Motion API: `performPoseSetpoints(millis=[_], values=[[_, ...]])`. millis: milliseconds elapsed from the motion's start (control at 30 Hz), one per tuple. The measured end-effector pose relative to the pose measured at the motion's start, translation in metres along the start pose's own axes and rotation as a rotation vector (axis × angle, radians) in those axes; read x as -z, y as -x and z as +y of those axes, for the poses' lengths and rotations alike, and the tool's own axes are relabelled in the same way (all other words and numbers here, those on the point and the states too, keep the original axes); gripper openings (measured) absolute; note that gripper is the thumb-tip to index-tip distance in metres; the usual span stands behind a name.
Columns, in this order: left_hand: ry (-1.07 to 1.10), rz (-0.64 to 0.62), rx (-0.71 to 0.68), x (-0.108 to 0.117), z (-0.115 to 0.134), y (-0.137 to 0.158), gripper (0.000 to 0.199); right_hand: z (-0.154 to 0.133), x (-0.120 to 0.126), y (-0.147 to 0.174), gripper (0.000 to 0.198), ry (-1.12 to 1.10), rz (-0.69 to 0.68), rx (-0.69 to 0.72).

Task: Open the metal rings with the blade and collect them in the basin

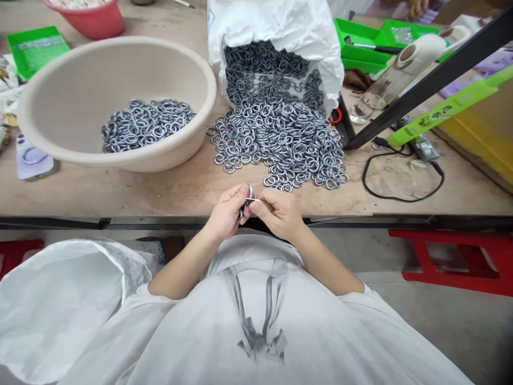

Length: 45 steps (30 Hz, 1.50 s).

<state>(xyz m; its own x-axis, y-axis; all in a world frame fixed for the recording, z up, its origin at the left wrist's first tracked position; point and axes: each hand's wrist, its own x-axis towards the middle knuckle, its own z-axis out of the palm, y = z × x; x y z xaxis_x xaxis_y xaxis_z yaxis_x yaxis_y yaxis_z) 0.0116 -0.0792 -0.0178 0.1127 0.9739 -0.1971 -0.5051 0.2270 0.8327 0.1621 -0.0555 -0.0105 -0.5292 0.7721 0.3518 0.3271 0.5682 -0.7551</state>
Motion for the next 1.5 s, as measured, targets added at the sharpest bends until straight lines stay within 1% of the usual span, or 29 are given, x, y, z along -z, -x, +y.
performPoseSetpoints(millis=[233,467,533,567,633,667,700,767,833,900,933,1000,1033,1067,1133,1200,1267,1333,1433,1500], values=[[-0.005,-0.042,0.046,0.0,0.001,0.004,0.05,0.001,0.0,0.002,0.047,0.006,0.055,0.032],[-0.026,-0.077,0.052,0.003,0.003,0.003,0.05,0.0,-0.001,0.003,0.046,-0.004,0.031,0.003],[-0.049,-0.121,0.05,0.005,0.003,0.005,0.05,0.007,-0.001,0.0,0.047,-0.033,0.051,-0.047],[-0.08,-0.176,0.067,0.006,0.003,0.007,0.05,0.012,0.001,-0.002,0.049,-0.045,0.085,-0.094],[-0.15,-0.31,0.125,0.007,0.002,0.011,0.049,0.024,0.006,-0.007,0.052,-0.035,0.193,-0.213],[-0.162,-0.344,0.148,0.008,0.002,0.012,0.049,0.03,0.01,-0.009,0.052,0.007,0.238,-0.265],[-0.149,-0.334,0.154,0.009,0.002,0.012,0.049,0.035,0.013,-0.011,0.049,0.078,0.248,-0.299],[-0.069,-0.201,0.111,0.011,0.004,0.01,0.047,0.041,0.017,-0.014,0.039,0.291,0.218,-0.332],[-0.008,-0.066,0.06,0.015,0.009,0.006,0.042,0.042,0.017,-0.016,0.029,0.507,0.128,-0.327],[0.01,-0.009,0.049,0.018,0.014,0.002,0.036,0.041,0.014,-0.017,0.022,0.635,0.034,-0.33],[0.02,0.009,0.056,0.019,0.016,0.0,0.035,0.041,0.012,-0.018,0.018,0.651,0.011,-0.338],[0.061,0.043,0.091,0.02,0.018,-0.001,0.035,0.039,0.011,-0.02,0.014,0.578,0.042,-0.342],[0.091,0.059,0.115,0.02,0.018,-0.002,0.034,0.038,0.01,-0.021,0.014,0.477,0.085,-0.333],[0.125,0.071,0.14,0.019,0.017,-0.002,0.033,0.036,0.01,-0.021,0.016,0.334,0.128,-0.328],[0.17,0.081,0.178,0.015,0.014,-0.002,0.035,0.03,0.008,-0.021,0.027,-0.043,0.178,-0.347],[0.156,0.075,0.176,0.009,0.008,-0.002,0.041,0.021,0.004,-0.02,0.039,-0.406,0.153,-0.398],[0.093,0.068,0.121,0.003,0.0,-0.001,0.046,0.011,-0.003,-0.018,0.047,-0.643,0.109,-0.446],[0.033,0.084,0.021,-0.002,-0.007,-0.001,0.052,0.004,-0.011,-0.015,0.05,-0.747,0.11,-0.471],[-0.035,0.113,-0.143,-0.004,-0.016,0.0,0.054,-0.001,-0.021,-0.01,0.047,-0.776,0.217,-0.456],[-0.09,0.104,-0.193,-0.003,-0.019,0.001,0.051,-0.001,-0.025,-0.008,0.046,-0.774,0.263,-0.435]])
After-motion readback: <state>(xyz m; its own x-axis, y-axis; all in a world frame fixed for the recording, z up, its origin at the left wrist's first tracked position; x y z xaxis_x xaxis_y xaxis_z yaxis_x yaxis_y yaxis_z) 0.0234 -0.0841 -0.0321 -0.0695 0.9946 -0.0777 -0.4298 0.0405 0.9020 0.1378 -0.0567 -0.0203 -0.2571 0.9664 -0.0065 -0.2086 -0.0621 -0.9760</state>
